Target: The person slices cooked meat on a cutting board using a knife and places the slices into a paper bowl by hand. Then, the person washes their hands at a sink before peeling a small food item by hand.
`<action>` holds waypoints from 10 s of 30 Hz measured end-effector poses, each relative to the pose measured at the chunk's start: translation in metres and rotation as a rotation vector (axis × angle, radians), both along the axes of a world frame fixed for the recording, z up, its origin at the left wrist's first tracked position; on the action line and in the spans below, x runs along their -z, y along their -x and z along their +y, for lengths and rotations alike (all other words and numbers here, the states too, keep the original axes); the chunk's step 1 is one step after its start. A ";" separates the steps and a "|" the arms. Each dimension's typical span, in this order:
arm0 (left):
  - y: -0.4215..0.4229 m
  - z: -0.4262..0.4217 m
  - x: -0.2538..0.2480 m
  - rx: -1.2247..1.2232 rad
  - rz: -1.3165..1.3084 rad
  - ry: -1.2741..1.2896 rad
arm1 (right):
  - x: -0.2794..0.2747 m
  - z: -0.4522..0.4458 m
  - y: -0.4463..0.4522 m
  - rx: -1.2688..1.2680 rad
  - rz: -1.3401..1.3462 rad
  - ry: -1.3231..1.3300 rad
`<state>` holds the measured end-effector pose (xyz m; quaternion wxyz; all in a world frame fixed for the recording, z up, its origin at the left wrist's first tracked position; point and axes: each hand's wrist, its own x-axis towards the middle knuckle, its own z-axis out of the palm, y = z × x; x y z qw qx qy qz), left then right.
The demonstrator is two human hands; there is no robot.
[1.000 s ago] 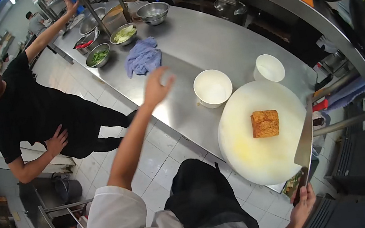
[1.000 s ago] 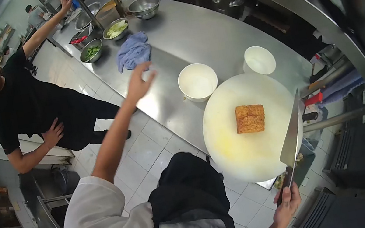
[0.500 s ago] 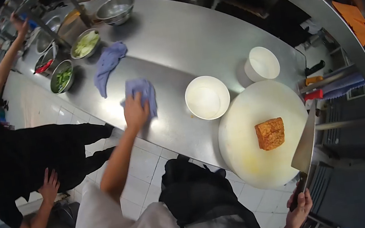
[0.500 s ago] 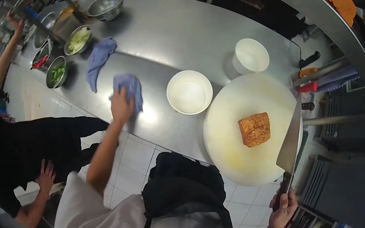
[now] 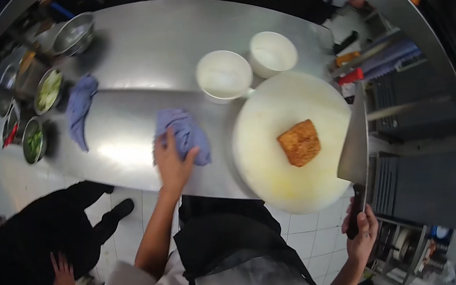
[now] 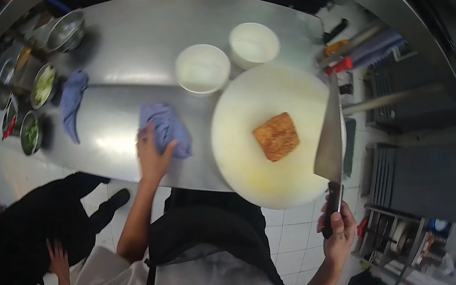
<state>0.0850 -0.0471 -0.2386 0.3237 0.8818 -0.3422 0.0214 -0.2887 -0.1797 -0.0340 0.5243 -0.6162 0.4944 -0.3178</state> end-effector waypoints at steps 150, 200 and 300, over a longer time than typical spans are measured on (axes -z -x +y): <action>-0.015 0.015 0.027 0.218 -0.297 -0.225 | 0.017 -0.034 -0.040 -0.526 0.737 0.464; 0.115 -0.137 -0.079 0.826 0.300 0.420 | -0.118 -0.030 -0.060 -0.737 0.952 0.312; 0.140 -0.145 -0.152 0.673 0.033 0.362 | -0.089 -0.039 0.012 -0.431 0.629 0.483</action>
